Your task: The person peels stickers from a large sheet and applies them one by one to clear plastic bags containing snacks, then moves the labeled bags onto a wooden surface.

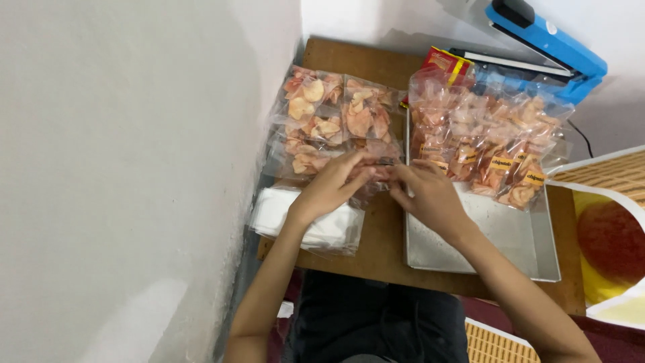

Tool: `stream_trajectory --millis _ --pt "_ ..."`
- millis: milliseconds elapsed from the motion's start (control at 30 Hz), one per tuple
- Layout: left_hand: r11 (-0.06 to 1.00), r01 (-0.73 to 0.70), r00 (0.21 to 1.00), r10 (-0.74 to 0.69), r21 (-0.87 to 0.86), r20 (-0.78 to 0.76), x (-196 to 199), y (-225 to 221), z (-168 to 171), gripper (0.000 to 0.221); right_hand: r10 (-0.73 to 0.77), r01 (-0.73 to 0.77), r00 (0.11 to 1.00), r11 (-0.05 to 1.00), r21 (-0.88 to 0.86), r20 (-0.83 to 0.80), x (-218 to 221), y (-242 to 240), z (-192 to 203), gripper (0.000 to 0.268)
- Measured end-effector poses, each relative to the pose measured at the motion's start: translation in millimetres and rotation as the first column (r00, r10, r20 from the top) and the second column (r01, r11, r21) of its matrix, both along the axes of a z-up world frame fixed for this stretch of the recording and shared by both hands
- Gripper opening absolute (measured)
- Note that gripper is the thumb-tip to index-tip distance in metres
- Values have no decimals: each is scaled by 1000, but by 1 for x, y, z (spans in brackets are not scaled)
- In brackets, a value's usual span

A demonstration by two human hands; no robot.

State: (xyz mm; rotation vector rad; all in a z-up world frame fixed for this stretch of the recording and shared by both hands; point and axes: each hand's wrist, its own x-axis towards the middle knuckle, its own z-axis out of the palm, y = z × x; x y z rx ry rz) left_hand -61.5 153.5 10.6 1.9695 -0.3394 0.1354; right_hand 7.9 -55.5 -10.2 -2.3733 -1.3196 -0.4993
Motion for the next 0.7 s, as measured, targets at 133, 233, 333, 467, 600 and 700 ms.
stream_trajectory --millis 133,233,333,467,600,700 --pt "979 15 996 4 -204 92 -1 -6 19 37 -81 114 963 987 115 -255 -20 -8 59 16" --pt "973 -12 988 48 -230 149 -2 -14 19 39 -17 182 873 939 292 -487 -15 -24 61 18" --pt "962 -36 981 85 -270 172 0 -28 23 44 60 279 762 868 411 -644 -14 -51 62 16" --pt "950 -77 982 125 -303 142 8 -53 22 47 211 452 594 711 539 -776 -13 -86 48 11" --pt "925 -26 998 44 -380 40 21 -83 22 40 205 493 540 709 504 -816 -23 -113 46 16" --pt "966 36 998 -22 -256 58 25 -108 43 42 212 423 553 761 492 -805 -27 -136 36 36"
